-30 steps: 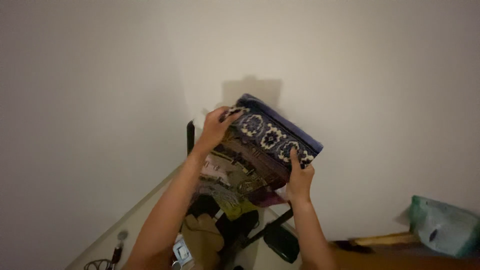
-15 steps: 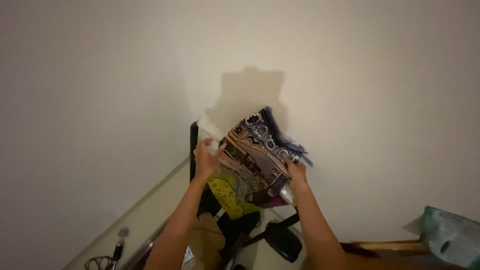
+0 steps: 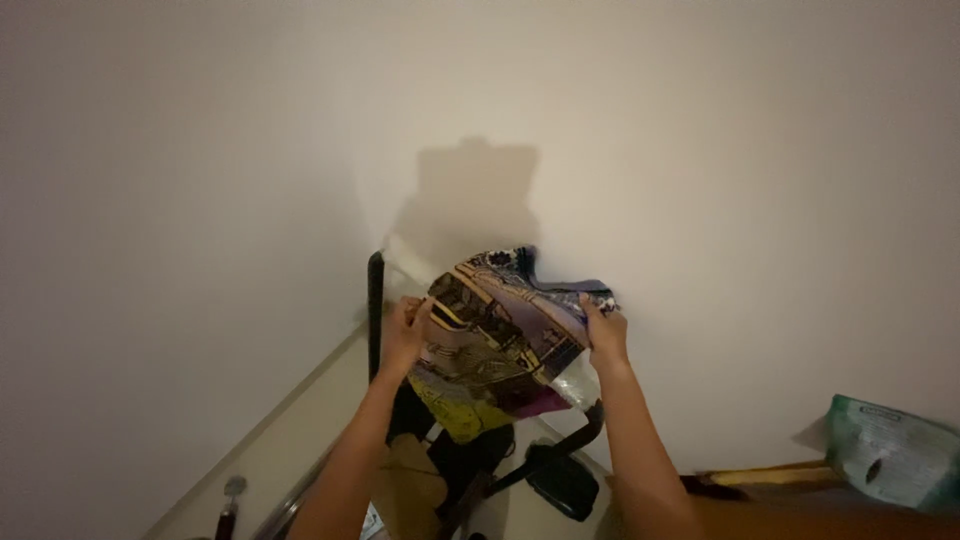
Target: Organize personal items on a desk and arrange pillows and bolsters on a bed.
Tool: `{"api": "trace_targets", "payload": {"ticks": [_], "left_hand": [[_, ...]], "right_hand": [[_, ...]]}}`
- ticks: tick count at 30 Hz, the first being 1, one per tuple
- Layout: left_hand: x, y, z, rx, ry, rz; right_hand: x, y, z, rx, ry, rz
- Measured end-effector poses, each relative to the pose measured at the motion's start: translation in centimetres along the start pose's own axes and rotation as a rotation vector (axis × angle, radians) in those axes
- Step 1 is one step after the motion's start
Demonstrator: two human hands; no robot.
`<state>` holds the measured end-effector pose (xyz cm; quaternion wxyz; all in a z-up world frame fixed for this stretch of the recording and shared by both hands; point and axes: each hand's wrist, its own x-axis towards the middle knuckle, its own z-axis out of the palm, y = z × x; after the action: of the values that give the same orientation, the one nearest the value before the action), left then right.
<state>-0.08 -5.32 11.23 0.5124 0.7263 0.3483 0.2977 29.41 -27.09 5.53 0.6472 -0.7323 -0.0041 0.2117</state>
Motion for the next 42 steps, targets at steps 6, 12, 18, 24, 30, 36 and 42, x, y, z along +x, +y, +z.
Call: {"api": "trace_targets", "payload": {"ticks": [6, 12, 18, 24, 30, 36, 42], "left_hand": [[3.9, -3.4, 1.9, 0.043, 0.102, -0.014], [3.9, -3.7, 2.7, 0.067, 0.142, 0.027], [1.9, -0.6, 2.5, 0.063, 0.079, -0.099], [2.2, -2.1, 2.2, 0.169, 0.121, 0.103], [4.6, -4.1, 1.4, 0.111, 0.052, 0.163], [5.1, 1.9, 1.8, 0.061, 0.037, 0.319], [7.1, -8.4, 2.3, 0.326, 0.141, 0.314]], "right_hand": [[-0.1, 3.0, -0.8, -0.146, -0.020, -0.248], [-15.5, 12.3, -2.2, 0.070, 0.171, -0.482], [-14.4, 12.2, 4.1, -0.128, -0.325, 0.207], [-7.2, 18.6, 7.2, -0.230, -0.378, 0.172], [-13.1, 15.5, 3.3, -0.268, -0.227, -0.003], [-17.6, -2.0, 2.1, -0.095, -0.028, -0.249], [-8.6, 3.7, 1.3, -0.481, -0.023, -0.317]]}}
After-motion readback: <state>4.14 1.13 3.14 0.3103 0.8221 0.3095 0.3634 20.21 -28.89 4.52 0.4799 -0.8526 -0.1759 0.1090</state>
